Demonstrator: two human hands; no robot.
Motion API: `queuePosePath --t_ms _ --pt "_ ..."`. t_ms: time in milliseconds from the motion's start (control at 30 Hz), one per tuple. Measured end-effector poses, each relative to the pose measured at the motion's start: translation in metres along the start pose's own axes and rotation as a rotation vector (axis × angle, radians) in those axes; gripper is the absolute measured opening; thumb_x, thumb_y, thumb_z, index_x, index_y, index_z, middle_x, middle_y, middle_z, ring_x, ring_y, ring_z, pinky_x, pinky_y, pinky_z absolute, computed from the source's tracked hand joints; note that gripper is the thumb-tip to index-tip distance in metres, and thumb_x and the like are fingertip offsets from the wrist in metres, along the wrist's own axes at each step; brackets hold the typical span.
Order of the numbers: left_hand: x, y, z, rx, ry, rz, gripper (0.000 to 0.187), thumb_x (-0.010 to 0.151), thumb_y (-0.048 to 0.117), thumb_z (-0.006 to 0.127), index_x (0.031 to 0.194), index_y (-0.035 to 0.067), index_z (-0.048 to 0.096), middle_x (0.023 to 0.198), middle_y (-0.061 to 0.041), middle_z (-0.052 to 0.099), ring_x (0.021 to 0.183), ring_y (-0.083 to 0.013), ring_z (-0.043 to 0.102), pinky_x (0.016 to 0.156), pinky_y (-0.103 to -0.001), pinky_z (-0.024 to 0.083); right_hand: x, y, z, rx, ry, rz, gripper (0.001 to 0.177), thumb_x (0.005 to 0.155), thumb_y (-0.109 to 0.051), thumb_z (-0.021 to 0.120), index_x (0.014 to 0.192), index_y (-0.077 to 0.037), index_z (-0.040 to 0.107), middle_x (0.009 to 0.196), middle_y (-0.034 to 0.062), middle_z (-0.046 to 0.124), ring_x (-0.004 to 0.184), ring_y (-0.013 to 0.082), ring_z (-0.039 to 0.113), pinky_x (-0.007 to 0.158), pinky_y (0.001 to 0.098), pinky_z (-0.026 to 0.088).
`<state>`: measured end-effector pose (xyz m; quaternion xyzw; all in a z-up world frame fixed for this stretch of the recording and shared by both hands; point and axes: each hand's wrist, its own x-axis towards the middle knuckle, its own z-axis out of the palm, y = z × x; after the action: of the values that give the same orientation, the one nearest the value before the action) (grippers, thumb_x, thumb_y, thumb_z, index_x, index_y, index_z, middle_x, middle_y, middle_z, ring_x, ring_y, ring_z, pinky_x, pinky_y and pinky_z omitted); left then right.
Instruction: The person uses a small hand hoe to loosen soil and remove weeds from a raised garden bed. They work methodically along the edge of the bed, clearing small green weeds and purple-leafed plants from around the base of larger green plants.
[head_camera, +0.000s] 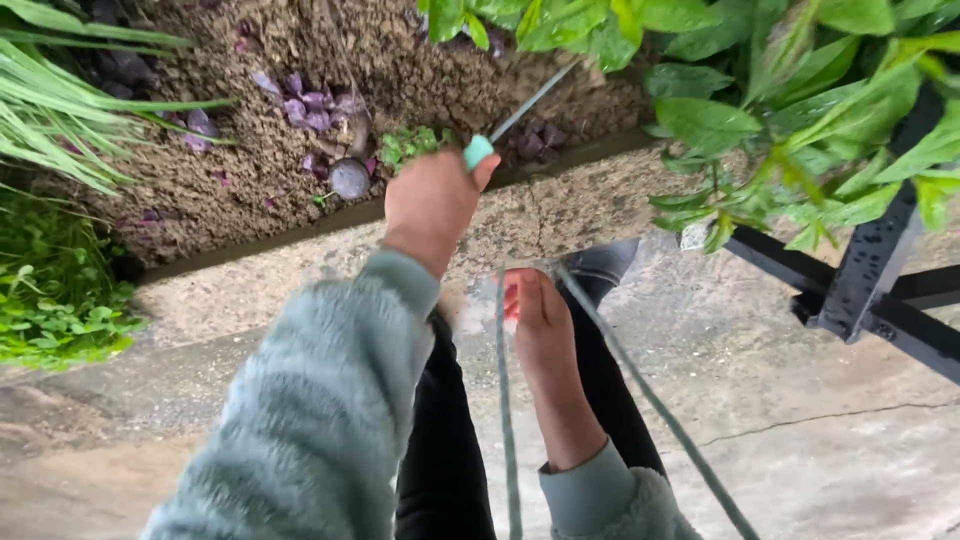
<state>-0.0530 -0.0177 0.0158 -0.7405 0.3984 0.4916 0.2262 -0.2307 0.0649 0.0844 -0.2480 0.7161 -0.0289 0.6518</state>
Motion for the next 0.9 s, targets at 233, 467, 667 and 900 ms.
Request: queuePosePath --t_ms 233,467,667,900 --pt "0.016 0.047 -0.02 -0.008 0.075 0.163 0.072 0.103 0.067 0.031 0.112 0.007 0.07 0.09 -0.017 0.076 0.093 -0.0395 0.077 0.075 -0.059 0.061 0.006 -0.016 -0.032 0.0 0.041 -0.063 0.044 0.109 -0.036 0.04 0.109 -0.009 0.074 0.078 0.0074 0.067 0.07 0.0184 0.071 0.076 0.0332 0.06" --pt "0.03 0.006 0.021 -0.003 0.075 0.052 0.077 0.103 0.069 0.031 0.119 0.003 0.066 0.096 -0.02 0.076 0.098 -0.042 0.075 0.079 -0.062 0.059 -0.001 -0.009 -0.012 0.075 0.019 -0.05 0.042 0.109 -0.036 0.043 0.107 -0.007 0.074 0.077 0.0083 0.066 0.068 0.0166 0.07 0.072 0.0312 0.058" --pt "0.006 -0.003 0.003 -0.043 -0.009 -0.04 0.083 0.101 0.075 0.026 0.118 0.005 0.068 0.097 -0.023 0.075 0.1 -0.0445 0.074 0.08 -0.061 0.059 0.005 -0.036 -0.012 0.034 0.051 -0.11 0.04 0.108 -0.04 0.047 0.113 -0.011 0.074 0.079 0.0087 0.067 0.071 0.0183 0.071 0.075 0.0316 0.059" --pt "0.035 0.028 -0.006 -0.113 -0.022 0.021 0.076 0.1 0.071 0.031 0.115 0.007 0.07 0.099 -0.021 0.076 0.102 -0.0426 0.074 0.084 -0.059 0.059 0.014 -0.053 -0.003 0.047 0.072 -0.178 0.03 0.107 -0.031 0.049 0.124 -0.01 0.064 0.092 0.0071 0.069 0.087 0.0171 0.071 0.083 0.0307 0.058"
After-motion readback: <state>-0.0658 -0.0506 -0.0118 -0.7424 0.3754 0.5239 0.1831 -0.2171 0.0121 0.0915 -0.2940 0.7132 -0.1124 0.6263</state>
